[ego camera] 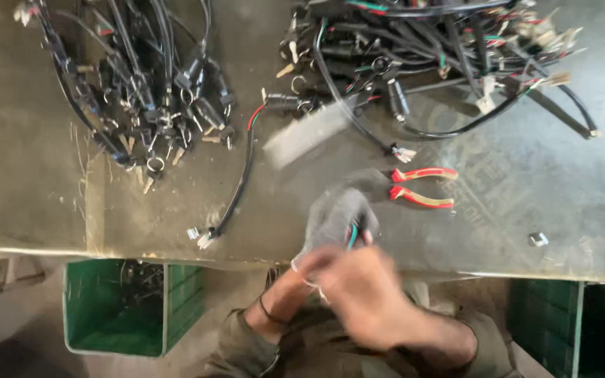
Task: The person uses pliers to strip insulation and crimp connectors onto wires of ignition switch assemblies. They repeatedly pick up units from a pile, strip the wire ends, and crimp white plastic connectors, then place the finished units back on the table.
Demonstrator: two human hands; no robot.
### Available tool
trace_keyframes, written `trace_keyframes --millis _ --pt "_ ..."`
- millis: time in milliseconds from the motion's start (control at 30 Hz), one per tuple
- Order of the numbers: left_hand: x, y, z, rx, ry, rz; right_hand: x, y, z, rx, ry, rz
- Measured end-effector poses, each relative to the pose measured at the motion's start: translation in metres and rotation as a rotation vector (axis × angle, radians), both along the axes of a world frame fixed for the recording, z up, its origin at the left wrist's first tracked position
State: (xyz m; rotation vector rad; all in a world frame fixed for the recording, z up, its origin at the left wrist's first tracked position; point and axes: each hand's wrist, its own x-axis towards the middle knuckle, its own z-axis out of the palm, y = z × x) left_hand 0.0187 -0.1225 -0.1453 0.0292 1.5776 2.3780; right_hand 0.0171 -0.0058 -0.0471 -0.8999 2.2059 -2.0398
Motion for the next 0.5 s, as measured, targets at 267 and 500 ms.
trace_keyframes --millis 267,500 --pt "0.008 -0.034 0.046 0.675 0.126 0.073 0.01 0.043 -0.045 0.592 0.165 -0.06" --pt "0.021 -0.035 0.041 0.043 0.081 0.061 -0.002 0.044 -0.031 0.497 0.199 -0.051"
